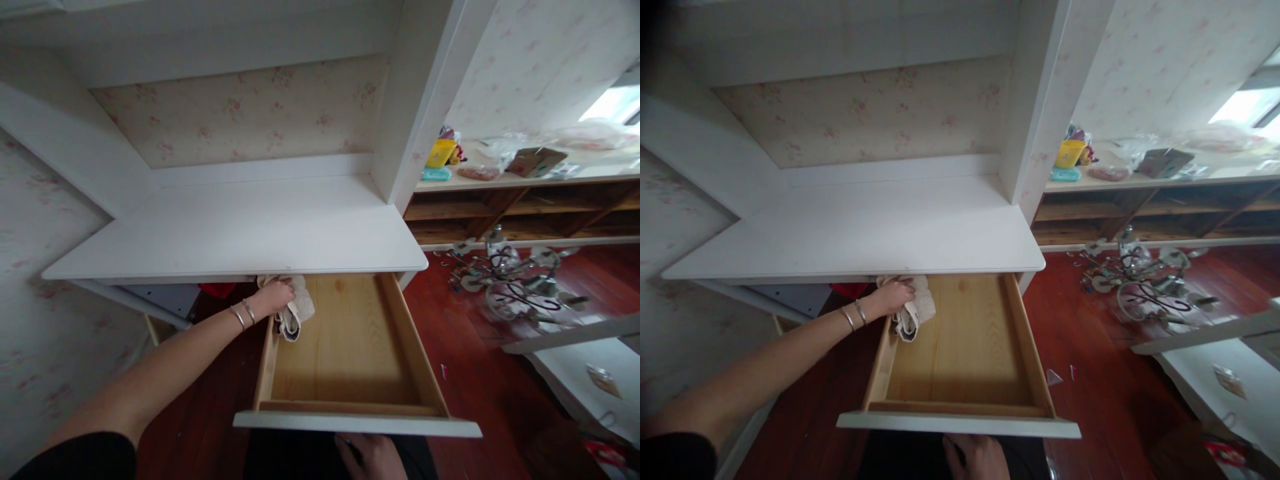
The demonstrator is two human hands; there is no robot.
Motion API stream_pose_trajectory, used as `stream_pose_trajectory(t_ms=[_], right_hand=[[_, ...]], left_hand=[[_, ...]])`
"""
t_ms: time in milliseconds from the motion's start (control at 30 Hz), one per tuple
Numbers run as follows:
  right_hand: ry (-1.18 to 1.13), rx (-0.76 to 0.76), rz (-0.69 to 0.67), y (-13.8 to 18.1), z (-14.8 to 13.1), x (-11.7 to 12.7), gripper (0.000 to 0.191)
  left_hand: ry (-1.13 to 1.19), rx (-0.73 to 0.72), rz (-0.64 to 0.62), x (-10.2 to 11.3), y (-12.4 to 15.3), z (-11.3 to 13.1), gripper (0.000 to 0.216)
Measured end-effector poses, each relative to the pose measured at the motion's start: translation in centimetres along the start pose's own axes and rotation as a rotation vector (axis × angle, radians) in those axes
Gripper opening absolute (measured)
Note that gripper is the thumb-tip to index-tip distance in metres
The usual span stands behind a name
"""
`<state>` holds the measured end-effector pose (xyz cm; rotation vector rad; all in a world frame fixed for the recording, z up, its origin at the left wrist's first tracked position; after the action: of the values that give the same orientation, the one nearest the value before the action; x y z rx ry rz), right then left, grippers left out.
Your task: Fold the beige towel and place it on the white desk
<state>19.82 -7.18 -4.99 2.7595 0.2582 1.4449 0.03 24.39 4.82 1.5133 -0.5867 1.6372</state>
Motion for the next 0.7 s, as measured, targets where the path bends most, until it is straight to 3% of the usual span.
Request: stream_pose_trajectory(t_ms=[200, 367, 533, 700], right_hand=[[0.008, 0.051, -0.03, -0.1, 0.1, 0.2, 0.024], [-0.024, 0.084, -0.063, -0.3, 0.7, -0.2, 0.027], [0.027, 0.099, -0.084, -0.4, 0.7, -0.1, 0.028], [0.022, 0.098, -0.158, -0.6, 0.4, 0.5, 0.029]], left_hand=[[0.093, 0.068, 0.022, 1.1, 2.8, 1.6, 0.04], [0.279, 0.12, 0.062, 0.6, 7.5, 4.9, 0.053], [0.472, 0.223, -0.066, 0.4, 12.9, 9.5, 0.061], [0.591, 0.434, -0.172, 1.1, 16.4, 11.6, 0.071]])
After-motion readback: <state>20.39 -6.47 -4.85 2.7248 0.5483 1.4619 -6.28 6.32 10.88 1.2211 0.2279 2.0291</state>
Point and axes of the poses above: each hand's wrist, its own y-axis away from the middle knuckle, its own x-axis out of the back of the hand, z = x × y, the point moved 2 cm from there along -y, towards the middle knuckle, and after that the axes turned 7 degrees about y, right-handed, at the moved point
